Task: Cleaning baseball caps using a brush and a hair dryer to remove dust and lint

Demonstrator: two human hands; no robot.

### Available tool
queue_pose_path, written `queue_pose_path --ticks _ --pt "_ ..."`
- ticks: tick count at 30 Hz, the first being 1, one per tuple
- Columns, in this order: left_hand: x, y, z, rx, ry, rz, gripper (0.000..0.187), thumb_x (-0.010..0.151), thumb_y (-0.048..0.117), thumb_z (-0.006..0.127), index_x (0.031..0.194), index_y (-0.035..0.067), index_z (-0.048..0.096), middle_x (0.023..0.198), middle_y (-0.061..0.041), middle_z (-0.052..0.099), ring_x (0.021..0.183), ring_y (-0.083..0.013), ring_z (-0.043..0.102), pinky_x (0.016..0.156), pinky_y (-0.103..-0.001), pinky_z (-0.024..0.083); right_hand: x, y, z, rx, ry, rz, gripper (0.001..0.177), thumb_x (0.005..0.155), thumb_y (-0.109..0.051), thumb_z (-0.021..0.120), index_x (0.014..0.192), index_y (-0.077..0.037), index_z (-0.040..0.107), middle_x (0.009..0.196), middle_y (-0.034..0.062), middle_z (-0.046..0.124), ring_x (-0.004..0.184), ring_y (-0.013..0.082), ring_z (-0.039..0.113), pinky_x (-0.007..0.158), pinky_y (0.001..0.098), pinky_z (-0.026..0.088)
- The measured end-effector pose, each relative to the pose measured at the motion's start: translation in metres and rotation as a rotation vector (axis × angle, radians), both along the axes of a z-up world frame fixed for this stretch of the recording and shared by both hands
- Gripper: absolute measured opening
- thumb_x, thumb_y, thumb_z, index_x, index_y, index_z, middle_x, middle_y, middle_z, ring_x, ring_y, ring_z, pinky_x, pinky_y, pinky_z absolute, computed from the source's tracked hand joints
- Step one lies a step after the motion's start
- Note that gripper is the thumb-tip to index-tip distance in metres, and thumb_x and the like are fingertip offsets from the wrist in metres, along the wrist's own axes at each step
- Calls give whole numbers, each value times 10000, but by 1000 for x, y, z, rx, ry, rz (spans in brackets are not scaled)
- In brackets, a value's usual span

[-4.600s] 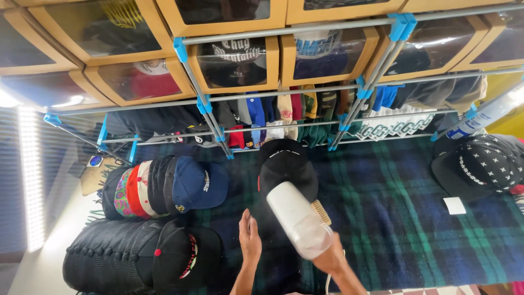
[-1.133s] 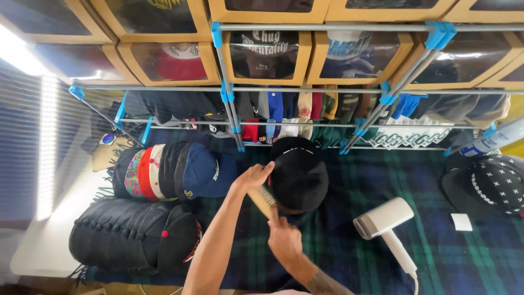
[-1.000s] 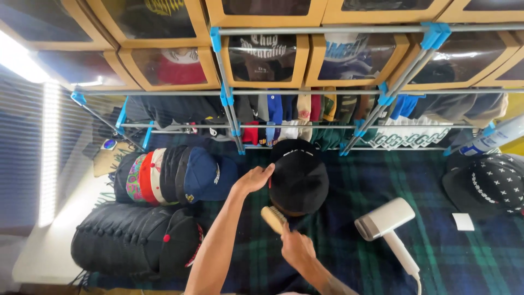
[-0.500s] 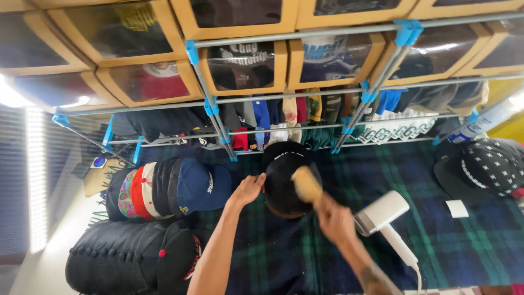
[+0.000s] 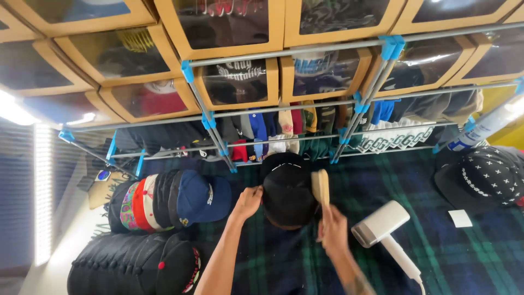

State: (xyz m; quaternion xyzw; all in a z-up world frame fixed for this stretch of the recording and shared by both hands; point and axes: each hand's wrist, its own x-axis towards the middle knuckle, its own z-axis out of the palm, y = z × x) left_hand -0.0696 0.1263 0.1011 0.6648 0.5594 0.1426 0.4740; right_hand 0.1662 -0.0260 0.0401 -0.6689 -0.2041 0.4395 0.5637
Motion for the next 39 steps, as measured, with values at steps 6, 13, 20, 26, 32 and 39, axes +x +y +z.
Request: queue_pose_path --ticks 6,13,20,26,32,39 --pt "16 19 -6 1 130 64 527 1013 385 364 701 72 650 803 -190 750 949 -395 729 908 -423 483 -34 -47 -33 -222 304 -210 513 1061 -436 477 1120 32 675 486 96 385 387 208 364 400 342 266" --pt "34 61 -48 -52 136 156 517 1033 428 311 1125 42 641 1280 -300 647 1241 -503 566 1021 -506 415 -68 -40 -32 -189 564 -308 494 1116 -499 346 904 -65 447 582 52 313 451 191 300 440 361 253" --pt "28 50 -59 -133 -19 291 538 1030 464 386 1302 58 610 1338 -209 658 1296 -383 583 1052 -451 423 -37 -34 -32 -196 478 -382 538 1075 -546 427 848 -60 451 588 12 259 479 141 251 441 324 229" --pt "35 41 -40 -219 -132 358 486 1022 452 399 1281 73 558 1138 -176 682 750 -286 657 683 -408 508 -54 -23 -43 -196 496 -175 523 1125 -517 294 885 -72 427 590 35 253 457 193 266 451 400 279" --pt "26 29 -55 -225 -163 338 487 1034 391 388 1367 128 630 1345 -129 673 1265 -296 603 991 -387 462 -34 -83 -85 102 -537 308 280 1017 -409 478 911 -150 468 619 18 610 496 211 591 520 407 436" --pt "19 22 -42 -201 -122 345 444 1046 429 424 1167 107 705 966 -116 720 1023 -270 659 939 -386 445 60 -75 -74 207 -1342 500 238 938 -390 659 850 -173 619 766 -16 624 752 265 644 657 447 436"
